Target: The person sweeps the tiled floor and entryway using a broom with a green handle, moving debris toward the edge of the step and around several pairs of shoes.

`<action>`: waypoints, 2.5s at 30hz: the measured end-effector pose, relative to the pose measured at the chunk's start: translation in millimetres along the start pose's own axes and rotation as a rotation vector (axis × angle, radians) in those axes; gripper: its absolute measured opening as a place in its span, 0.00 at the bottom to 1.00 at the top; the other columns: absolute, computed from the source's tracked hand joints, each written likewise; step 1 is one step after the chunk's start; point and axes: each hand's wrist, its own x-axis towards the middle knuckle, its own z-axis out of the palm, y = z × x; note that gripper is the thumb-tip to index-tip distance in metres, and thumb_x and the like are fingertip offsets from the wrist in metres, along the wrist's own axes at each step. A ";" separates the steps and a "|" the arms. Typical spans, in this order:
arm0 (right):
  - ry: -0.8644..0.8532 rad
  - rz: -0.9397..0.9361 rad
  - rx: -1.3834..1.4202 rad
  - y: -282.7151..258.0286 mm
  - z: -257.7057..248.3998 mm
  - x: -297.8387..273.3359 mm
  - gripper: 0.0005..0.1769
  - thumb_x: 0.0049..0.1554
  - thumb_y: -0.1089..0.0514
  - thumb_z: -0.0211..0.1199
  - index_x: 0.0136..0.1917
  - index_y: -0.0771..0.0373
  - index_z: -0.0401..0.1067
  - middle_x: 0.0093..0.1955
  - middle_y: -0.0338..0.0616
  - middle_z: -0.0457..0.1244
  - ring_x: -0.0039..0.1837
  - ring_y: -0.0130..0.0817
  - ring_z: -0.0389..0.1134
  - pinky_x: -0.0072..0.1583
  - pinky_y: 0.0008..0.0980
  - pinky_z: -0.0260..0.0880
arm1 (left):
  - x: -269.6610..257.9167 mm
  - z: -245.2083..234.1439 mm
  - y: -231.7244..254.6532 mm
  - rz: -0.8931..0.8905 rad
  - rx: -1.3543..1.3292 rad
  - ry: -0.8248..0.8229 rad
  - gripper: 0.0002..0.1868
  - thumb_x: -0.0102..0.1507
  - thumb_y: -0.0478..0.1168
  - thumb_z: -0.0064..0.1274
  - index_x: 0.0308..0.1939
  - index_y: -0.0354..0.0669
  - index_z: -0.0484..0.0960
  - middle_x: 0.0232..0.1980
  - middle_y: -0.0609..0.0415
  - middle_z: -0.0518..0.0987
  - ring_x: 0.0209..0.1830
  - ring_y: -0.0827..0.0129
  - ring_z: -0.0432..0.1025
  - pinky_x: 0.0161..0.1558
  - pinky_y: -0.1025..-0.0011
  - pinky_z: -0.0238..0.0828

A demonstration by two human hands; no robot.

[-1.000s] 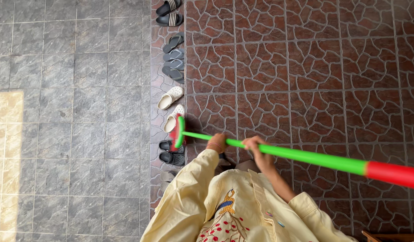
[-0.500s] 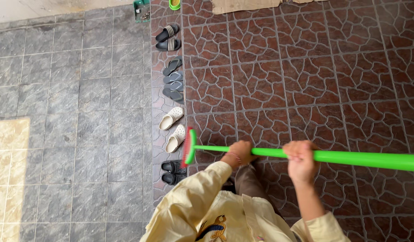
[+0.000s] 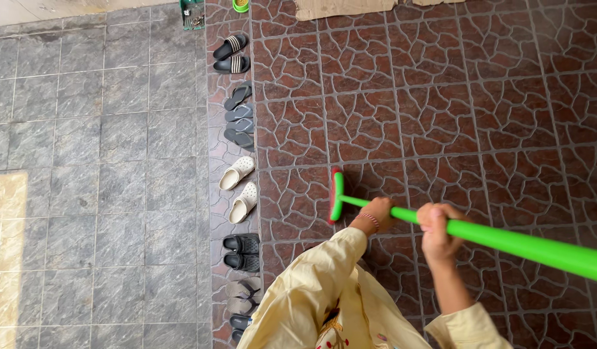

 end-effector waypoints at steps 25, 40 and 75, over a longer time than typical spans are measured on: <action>-0.330 0.357 0.173 98.3 19.5 16.9 0.24 0.68 0.46 0.51 0.33 0.58 0.61 0.33 0.40 0.60 0.45 0.36 0.67 0.69 0.50 0.67 | -72.6 -63.8 -124.9 -0.257 0.053 0.078 0.20 0.59 0.57 0.63 0.39 0.45 0.88 0.39 0.43 0.84 0.43 0.47 0.79 0.48 0.52 0.76; -0.200 0.046 0.184 -7.6 -47.9 97.2 0.23 0.67 0.57 0.54 0.30 0.58 0.56 0.27 0.34 0.50 0.32 0.26 0.49 0.39 0.30 0.51 | 49.0 -50.5 31.3 0.095 -0.083 0.030 0.22 0.63 0.57 0.59 0.46 0.43 0.81 0.44 0.41 0.84 0.44 0.46 0.79 0.46 0.52 0.77; -0.294 0.219 0.436 53.6 -44.3 68.4 0.24 0.67 0.49 0.59 0.33 0.56 0.58 0.33 0.36 0.56 0.40 0.30 0.57 0.55 0.41 0.63 | -32.7 -73.2 -55.9 -0.040 -0.048 0.200 0.15 0.57 0.35 0.57 0.48 0.44 0.77 0.50 0.43 0.81 0.53 0.44 0.74 0.53 0.52 0.72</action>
